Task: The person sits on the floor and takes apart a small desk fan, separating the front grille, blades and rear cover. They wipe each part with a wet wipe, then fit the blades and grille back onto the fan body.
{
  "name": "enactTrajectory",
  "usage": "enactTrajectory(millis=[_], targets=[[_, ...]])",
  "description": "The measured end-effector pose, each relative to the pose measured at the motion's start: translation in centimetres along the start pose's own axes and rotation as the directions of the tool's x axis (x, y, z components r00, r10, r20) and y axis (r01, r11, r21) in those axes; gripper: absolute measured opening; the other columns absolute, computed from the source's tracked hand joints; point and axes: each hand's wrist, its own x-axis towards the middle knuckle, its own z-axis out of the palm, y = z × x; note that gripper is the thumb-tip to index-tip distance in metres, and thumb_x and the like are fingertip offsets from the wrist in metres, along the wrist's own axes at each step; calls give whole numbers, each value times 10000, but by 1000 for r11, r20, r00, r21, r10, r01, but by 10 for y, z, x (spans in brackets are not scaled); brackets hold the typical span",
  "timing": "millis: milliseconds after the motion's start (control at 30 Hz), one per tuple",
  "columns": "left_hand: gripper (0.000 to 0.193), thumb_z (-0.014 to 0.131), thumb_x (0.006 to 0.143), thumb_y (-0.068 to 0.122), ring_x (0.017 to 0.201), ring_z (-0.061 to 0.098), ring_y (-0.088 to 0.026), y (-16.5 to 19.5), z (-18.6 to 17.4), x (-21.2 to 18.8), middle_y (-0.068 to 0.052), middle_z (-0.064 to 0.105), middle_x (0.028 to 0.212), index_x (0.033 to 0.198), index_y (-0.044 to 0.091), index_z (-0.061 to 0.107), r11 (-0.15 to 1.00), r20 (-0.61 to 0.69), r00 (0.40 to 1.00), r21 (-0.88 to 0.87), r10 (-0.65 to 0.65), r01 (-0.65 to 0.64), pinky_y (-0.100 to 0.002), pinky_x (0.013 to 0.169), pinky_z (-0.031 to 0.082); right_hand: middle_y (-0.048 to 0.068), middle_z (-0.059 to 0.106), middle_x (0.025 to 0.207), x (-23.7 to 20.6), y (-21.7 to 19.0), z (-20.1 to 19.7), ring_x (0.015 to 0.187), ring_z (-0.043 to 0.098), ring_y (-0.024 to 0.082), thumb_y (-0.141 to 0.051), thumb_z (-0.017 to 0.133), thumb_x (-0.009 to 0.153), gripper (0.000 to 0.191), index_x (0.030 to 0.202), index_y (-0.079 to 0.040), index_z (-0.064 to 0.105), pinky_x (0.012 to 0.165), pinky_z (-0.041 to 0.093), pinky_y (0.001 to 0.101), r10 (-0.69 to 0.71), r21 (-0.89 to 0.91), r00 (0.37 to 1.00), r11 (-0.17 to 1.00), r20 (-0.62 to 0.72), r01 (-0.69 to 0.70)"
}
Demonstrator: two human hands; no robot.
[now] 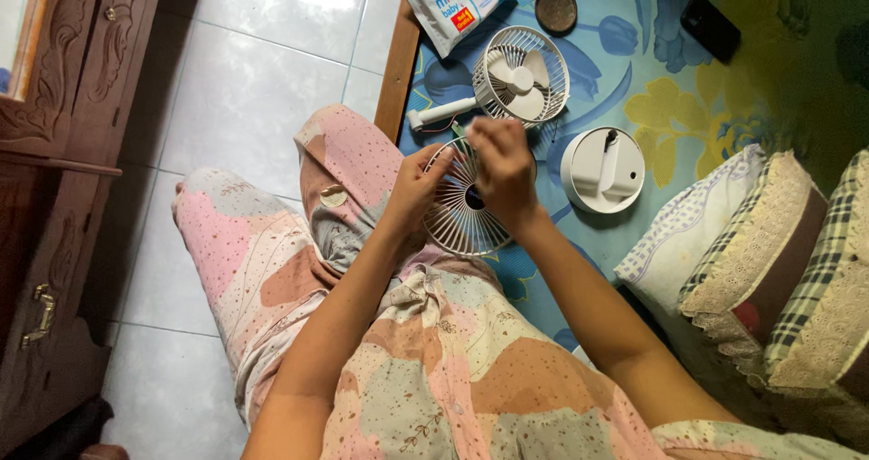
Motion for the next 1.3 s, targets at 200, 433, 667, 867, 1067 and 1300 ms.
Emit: enactTrajectory(millis=[200, 433, 667, 867, 1067, 1300], targets=[[228, 473, 890, 177, 631, 503, -43, -5, -4, 2, -16, 562, 723, 844, -26, 566, 999, -67, 997, 41, 31, -29, -177, 551, 419, 149, 530, 997, -21, -20, -2, 887, 468, 301, 117, 526, 618, 381, 995, 67, 538, 789, 418, 353, 48, -10, 994, 999, 98, -47], [238, 470, 865, 186, 640, 525, -43, -15, -4, 3, -14, 590, 724, 824, -18, 587, 999, -97, 995, 32, 25, -21, -173, 564, 435, 129, 553, 942, -31, -19, -13, 850, 477, 288, 90, 542, 569, 380, 946, 48, 559, 755, 428, 355, 60, -35, 979, 998, 196, -54], [223, 513, 843, 207, 619, 516, -60, -14, -3, 7, -16, 569, 718, 840, -8, 573, 998, -140, 990, -54, 8, -15, -195, 542, 440, 92, 588, 728, -23, -11, -34, 743, 524, 237, 101, 511, 516, 273, 747, -15, 598, 652, 446, 309, 245, 73, 808, 940, 536, -334], [236, 510, 841, 228, 605, 560, -121, -6, -9, 8, -71, 569, 737, 883, -4, 489, 976, -73, 986, -173, -147, 133, -245, 524, 473, 34, 570, 836, -11, 7, -44, 701, 492, 78, 89, 470, 752, 221, 914, -16, 576, 646, 415, 203, 596, 475, 723, 553, 348, -685], [354, 604, 786, 66, 685, 505, -93, -1, -15, 1, -65, 534, 837, 1094, 24, 434, 949, 139, 990, -314, 22, 23, -208, 587, 425, 23, 570, 844, 4, 13, -30, 757, 564, 67, 61, 540, 754, 194, 927, -25, 527, 678, 493, 212, 629, 733, 726, 349, 278, -584], [297, 486, 841, 173, 761, 567, -118, 3, -3, 3, -70, 564, 903, 1085, 9, 443, 925, -126, 992, -377, -3, -46, -249, 662, 494, 66, 593, 866, -3, -10, -21, 751, 599, 127, 82, 560, 723, 226, 929, -5, 592, 671, 486, 226, 430, 367, 898, 825, 89, -431]])
